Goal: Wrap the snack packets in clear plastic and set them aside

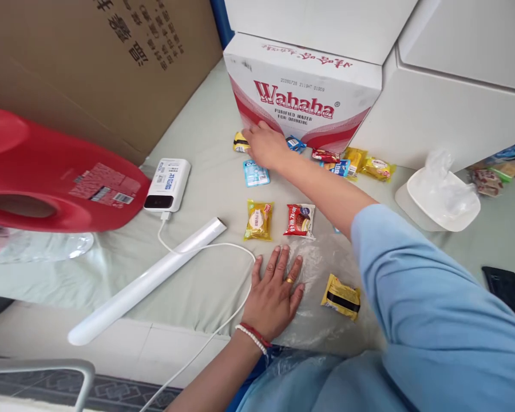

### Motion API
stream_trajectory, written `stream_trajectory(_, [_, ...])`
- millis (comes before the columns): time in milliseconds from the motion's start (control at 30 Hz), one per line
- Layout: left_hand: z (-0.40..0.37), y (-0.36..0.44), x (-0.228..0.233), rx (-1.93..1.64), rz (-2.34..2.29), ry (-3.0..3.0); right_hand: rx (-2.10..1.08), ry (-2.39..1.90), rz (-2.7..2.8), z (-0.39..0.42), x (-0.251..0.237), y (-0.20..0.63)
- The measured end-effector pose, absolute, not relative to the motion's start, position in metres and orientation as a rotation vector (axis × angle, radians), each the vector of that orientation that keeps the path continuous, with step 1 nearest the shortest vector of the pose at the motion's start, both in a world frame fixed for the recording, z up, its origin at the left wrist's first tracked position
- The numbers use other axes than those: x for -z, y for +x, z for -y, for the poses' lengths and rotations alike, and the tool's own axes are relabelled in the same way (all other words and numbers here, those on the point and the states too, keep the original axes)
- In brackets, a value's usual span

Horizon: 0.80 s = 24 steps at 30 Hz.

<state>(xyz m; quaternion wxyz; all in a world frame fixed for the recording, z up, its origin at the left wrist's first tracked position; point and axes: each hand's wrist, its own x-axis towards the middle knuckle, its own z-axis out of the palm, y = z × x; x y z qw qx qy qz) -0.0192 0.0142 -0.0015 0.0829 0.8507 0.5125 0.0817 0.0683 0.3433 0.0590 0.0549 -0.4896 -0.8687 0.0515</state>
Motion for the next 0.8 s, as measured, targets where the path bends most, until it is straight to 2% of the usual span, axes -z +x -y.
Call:
stream_trajectory(133, [-0.014, -0.020, 0.001, -0.221, -1.530, 2.530, -0.338, -1.722, 2.556, -0.376, -0.036, 0.040])
stream_trajectory(233, [-0.014, -0.021, 0.002, -0.214, -1.507, 2.522, -0.354, -1.776, 2.533, -0.372, -0.030, 0.044])
stream_trajectory(433, [-0.014, -0.021, 0.002, -0.227, -1.485, 2.488, -0.410, -1.388, 2.385, -0.283, -0.068, 0.110])
stream_trajectory(533, [-0.015, -0.021, 0.000, -0.225, -1.464, 2.476, -0.708, -1.363, 2.005, -0.209, -0.086, 0.166])
stream_trajectory(700, [-0.015, -0.020, 0.001, -0.247, -1.457, 2.468, -1.573, -1.495, 1.242, -0.092, -0.082, 0.242])
stream_trajectory(800, [-0.015, -0.019, 0.003, -0.266, -1.464, 2.492, -1.738, -1.634, 1.071, -0.046, -0.076, 0.261])
